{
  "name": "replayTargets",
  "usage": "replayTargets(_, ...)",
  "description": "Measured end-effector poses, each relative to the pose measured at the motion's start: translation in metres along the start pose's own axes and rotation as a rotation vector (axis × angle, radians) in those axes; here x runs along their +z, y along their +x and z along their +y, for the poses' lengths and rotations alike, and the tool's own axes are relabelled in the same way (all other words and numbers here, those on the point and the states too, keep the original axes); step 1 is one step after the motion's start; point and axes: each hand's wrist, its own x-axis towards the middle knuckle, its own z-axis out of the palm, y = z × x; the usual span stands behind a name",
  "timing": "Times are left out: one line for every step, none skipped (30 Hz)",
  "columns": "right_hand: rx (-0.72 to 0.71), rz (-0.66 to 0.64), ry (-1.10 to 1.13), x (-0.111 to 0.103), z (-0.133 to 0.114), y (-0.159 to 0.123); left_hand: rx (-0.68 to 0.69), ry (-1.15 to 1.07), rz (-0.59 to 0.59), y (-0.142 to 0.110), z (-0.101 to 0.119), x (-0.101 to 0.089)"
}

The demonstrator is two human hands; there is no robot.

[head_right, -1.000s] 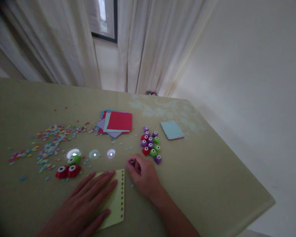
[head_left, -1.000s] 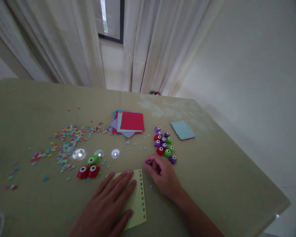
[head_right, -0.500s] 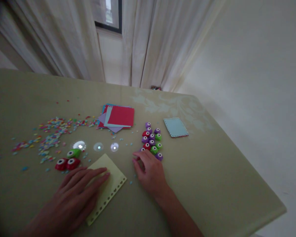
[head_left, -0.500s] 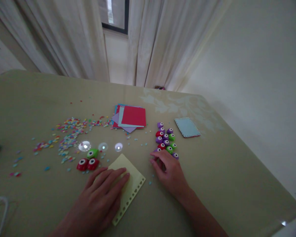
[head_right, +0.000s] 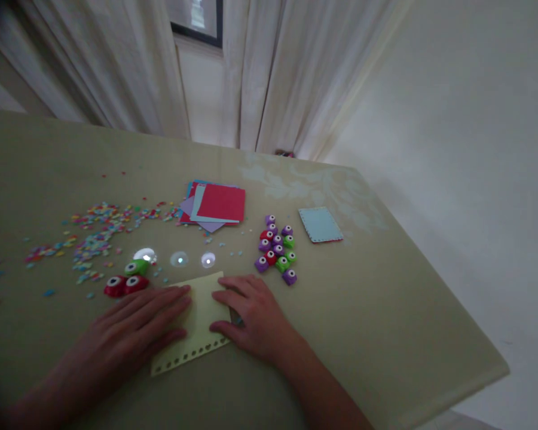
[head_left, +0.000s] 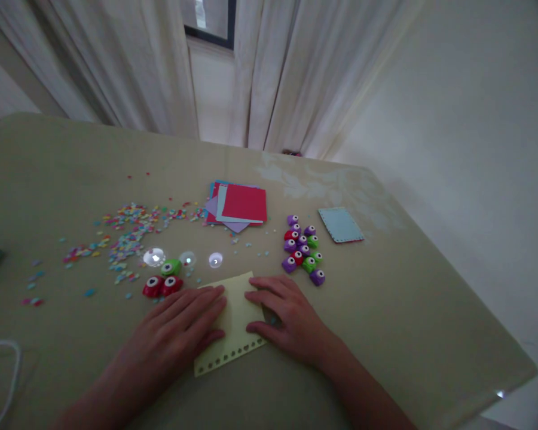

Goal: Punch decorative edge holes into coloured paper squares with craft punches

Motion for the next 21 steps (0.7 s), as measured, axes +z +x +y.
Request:
replayTargets(0.005,-0.004,-0.012,0.000,0.000,0.000,-0.013,0.023,0.028,0.001,0.000,0.000)
replayTargets(0.011,-0.003,-0.021,0.000,0.000,0.000,-0.033,0.049,0.045,0.001,-0.001,-0.001)
replayTargets(0.017,0.000,-0.027,0.000,0.001,0.000,-0.053,0.071,0.053,0.001,-0.002,-0.002)
replayTargets(0.025,0.004,-0.032,-0.001,0.001,0.000,-0.069,0.087,0.050,0.002,-0.002,-0.002)
replayTargets(0.033,0.009,-0.035,-0.001,0.001,0.000,-0.080,0.097,0.045,0.002,-0.003,-0.002)
replayTargets(0.041,0.014,-0.037,-0.002,0.001,0.000,-0.088,0.100,0.038,0.002,-0.003,-0.002)
replayTargets(0.048,0.017,-0.038,-0.002,0.000,0.000,-0.090,0.100,0.034,0.001,-0.003,-0.002)
replayTargets(0.052,0.019,-0.040,-0.002,0.000,0.000,-0.093,0.101,0.032,0.001,-0.002,-0.001)
replayTargets(0.053,0.020,-0.042,-0.002,0.000,0.000,-0.095,0.103,0.031,0.001,-0.001,-0.001)
replayTargets(0.052,0.019,-0.046,-0.002,0.000,0.000,-0.094,0.101,0.026,0.000,0.001,0.000)
replayTargets(0.048,0.020,-0.049,-0.002,-0.001,0.001,-0.093,0.096,0.013,-0.001,0.003,0.002)
replayTargets(0.044,0.021,-0.052,-0.002,-0.001,0.001,-0.096,0.089,-0.007,-0.001,0.006,0.002)
replayTargets(0.044,0.022,-0.053,-0.001,-0.001,0.001,-0.100,0.082,-0.029,-0.002,0.007,0.003)
replayTargets(0.045,0.023,-0.052,-0.001,-0.001,0.001,-0.105,0.076,-0.049,-0.002,0.009,0.004)
replayTargets(0.047,0.024,-0.050,-0.001,-0.001,0.001,-0.108,0.073,-0.063,-0.002,0.011,0.004)
replayTargets(0.052,0.023,-0.047,-0.001,-0.001,0.001,-0.111,0.074,-0.071,-0.002,0.012,0.004)
replayTargets(0.058,0.021,-0.044,-0.001,-0.002,0.001,-0.113,0.078,-0.072,-0.002,0.013,0.003)
replayTargets(0.064,0.019,-0.042,-0.001,-0.002,0.001,-0.118,0.083,-0.070,-0.001,0.015,0.003)
replayTargets(0.067,0.018,-0.041,-0.001,-0.002,0.001,-0.124,0.091,-0.067,0.000,0.017,0.002)
replayTargets(0.069,0.018,-0.040,-0.001,-0.002,0.001,-0.130,0.101,-0.064,0.001,0.018,0.001)
replayTargets(0.069,0.016,-0.039,-0.001,-0.002,0.002,-0.136,0.110,-0.061,0.002,0.020,0.000)
